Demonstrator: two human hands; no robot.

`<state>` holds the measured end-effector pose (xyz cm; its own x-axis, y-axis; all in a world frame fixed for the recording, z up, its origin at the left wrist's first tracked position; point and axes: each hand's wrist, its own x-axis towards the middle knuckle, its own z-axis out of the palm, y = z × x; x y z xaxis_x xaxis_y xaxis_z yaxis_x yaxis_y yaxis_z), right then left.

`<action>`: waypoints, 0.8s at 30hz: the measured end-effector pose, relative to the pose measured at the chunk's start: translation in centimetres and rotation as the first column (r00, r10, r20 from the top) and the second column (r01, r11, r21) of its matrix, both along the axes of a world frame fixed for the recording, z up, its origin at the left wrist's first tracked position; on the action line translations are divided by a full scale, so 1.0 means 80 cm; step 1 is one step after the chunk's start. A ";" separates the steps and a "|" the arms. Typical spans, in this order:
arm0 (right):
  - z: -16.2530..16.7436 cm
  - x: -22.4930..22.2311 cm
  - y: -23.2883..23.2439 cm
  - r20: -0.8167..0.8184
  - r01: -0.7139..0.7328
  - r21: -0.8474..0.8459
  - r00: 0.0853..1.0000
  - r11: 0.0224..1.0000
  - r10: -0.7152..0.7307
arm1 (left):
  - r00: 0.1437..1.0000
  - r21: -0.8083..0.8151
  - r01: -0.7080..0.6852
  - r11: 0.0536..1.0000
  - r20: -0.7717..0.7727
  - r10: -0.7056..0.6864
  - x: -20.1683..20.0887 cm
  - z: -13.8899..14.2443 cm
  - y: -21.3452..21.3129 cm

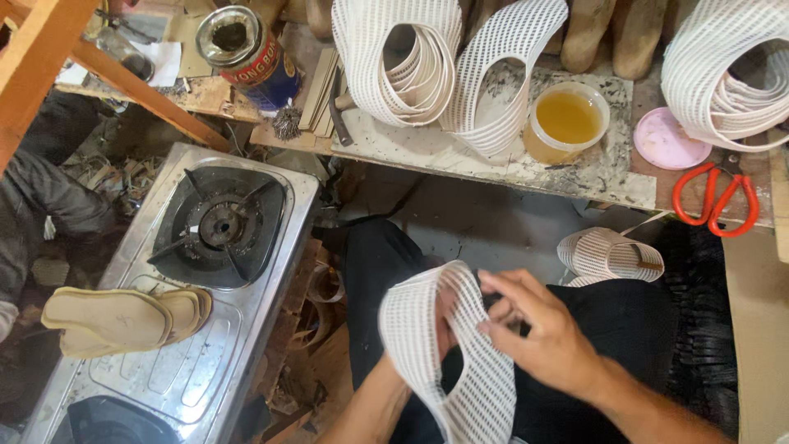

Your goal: The person sits on the floor of a shoe workshop and shapes white mesh shoe upper fabric by hand, folding and stretching the material and fitting it over wooden shoe lasts. They handle several uppers one at a time, pressing and forming each piece before setting it on the workbench.

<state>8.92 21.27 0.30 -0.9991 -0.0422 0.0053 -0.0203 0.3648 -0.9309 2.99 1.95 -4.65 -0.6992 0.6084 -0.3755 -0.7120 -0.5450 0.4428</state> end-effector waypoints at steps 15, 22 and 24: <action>0.016 -0.180 0.175 -0.471 0.413 0.762 0.882 0.500 -0.010 | 1.000 -0.103 -0.008 0.995 -0.003 0.007 0.008 -0.007 -0.023; 0.022 -0.120 0.142 -0.521 0.388 0.525 0.850 0.757 -0.075 | 1.000 -0.095 -0.027 0.995 0.000 0.028 0.007 -0.007 -0.018; 0.019 -0.082 0.110 -0.490 0.294 0.446 0.870 0.846 -0.044 | 1.000 -0.080 -0.022 0.997 -0.019 0.021 0.006 -0.005 -0.014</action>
